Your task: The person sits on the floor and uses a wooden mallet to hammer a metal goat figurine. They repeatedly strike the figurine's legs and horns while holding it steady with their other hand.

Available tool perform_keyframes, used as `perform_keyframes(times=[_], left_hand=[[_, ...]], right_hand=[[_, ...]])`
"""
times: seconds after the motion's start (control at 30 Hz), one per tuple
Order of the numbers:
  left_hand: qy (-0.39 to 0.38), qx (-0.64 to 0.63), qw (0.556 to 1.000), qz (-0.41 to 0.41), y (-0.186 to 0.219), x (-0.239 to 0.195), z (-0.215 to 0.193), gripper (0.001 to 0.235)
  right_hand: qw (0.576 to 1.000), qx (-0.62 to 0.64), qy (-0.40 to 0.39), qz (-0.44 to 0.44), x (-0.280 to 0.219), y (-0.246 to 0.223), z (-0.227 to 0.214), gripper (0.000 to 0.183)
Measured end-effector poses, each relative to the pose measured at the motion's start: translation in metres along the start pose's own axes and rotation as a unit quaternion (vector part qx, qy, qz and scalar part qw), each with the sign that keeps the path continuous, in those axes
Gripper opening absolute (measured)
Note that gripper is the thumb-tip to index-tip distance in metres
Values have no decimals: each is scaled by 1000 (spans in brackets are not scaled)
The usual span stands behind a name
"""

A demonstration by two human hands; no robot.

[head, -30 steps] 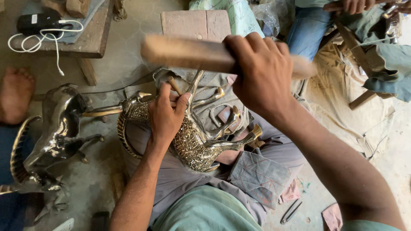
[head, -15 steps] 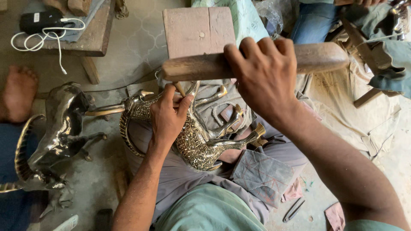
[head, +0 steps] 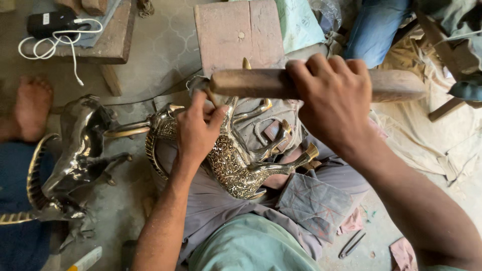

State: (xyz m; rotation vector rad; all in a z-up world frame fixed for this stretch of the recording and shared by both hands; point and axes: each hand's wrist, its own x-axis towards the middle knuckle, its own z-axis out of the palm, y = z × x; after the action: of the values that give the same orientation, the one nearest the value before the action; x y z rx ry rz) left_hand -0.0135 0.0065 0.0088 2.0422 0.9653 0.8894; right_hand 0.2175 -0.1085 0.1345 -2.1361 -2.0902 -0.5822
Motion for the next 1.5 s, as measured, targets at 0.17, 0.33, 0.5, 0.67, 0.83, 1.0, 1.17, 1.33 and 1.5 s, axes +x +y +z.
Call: perform_keyframes(times=[0.17,0.33,0.5,0.67,0.83,1.0,1.17,1.33,1.5], left_hand=[[-50,-77,989,-117,4,32,-14,28],[-165,-98,978,-79,15,52,-11,29],[-176,0,984,26,21,55,-11,33],[-211,28,976,36,25,57,-15,31],[-216,42,975,30,32,59,-16,34],[-199,87,974,61,37,56,-17,32],[-56,13,996,62,30,7,-39,29],[58,-113,986,-109,8,-86,-73,26],[118,-88,954,-262,-20,-165,-81,30]], right_hand=[[981,116,-47,147,-31,19,11,33],[933,205,-174,239,-45,40,28,42],[921,308,-67,230,-46,37,32,46],[951,212,-119,191,-28,30,37,32],[964,231,4,132,-18,23,28,34],[965,134,-126,185,-40,15,17,20],[913,263,-36,310,-132,35,32,45],[759,215,-80,609,-285,29,77,47],[646,137,-231,715,-441,7,118,58]])
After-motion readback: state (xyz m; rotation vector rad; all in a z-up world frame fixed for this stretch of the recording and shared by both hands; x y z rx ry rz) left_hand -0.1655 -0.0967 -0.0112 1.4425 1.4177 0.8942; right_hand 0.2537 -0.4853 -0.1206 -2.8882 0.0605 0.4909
